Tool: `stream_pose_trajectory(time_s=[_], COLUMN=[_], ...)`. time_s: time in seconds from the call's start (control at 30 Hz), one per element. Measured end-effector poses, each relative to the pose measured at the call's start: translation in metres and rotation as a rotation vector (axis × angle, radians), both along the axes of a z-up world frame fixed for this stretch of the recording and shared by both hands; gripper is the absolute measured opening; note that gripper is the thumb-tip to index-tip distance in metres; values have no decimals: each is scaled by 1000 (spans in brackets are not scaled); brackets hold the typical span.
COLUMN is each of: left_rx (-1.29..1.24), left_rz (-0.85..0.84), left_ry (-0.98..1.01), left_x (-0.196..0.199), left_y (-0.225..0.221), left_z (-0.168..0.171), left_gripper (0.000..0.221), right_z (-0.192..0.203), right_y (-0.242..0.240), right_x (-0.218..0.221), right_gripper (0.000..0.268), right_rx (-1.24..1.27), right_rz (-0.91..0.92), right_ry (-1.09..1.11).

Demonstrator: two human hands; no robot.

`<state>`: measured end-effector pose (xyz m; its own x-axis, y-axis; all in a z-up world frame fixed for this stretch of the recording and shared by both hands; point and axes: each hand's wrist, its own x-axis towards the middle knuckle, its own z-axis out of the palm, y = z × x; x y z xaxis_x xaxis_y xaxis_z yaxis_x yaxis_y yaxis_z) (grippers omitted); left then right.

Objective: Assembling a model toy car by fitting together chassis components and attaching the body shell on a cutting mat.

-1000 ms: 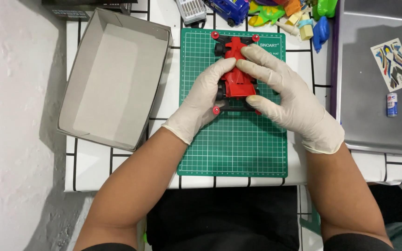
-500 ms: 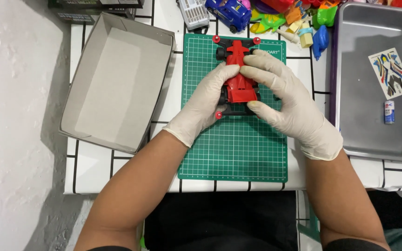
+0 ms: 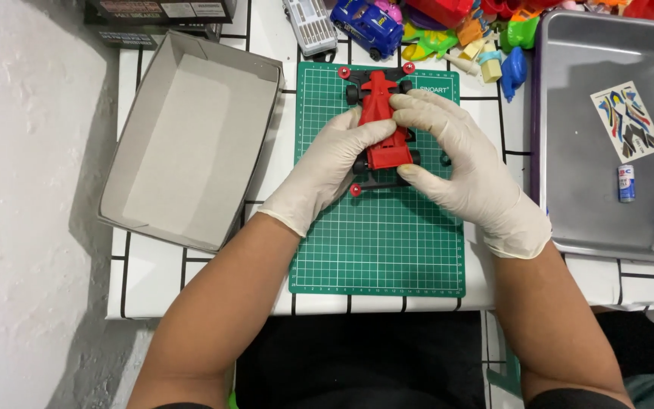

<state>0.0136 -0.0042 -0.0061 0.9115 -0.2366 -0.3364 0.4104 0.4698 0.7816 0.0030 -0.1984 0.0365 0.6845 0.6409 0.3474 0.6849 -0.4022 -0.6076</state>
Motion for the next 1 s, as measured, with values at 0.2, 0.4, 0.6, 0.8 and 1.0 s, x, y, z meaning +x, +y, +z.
stream_pose_trajectory(time_s=[0.2,0.4,0.6,0.8,1.0], left_rx=[-43,32,-38,-32,-141], left_rz=[3,25,246,237,253], left_ry=[-42,-190,-235,-125,-84], left_x=[2,-2,5,11,18], left_y=[-1,0,-2,10,11], left_z=[-8,-2,-16,-11,-20], left_gripper=[36,37,40,39,44], right_z=[6,7,-17,20,17], right_y=[3,-10,-42,-27,-22], right_x=[-1,0,10,2,1], right_gripper=[67,37,18,20,17], right_rx=[53,167,-229,-472,-516], right_rz=[13,-310,-544,-631,-595], right_ry=[-118,-285,92,436,559])
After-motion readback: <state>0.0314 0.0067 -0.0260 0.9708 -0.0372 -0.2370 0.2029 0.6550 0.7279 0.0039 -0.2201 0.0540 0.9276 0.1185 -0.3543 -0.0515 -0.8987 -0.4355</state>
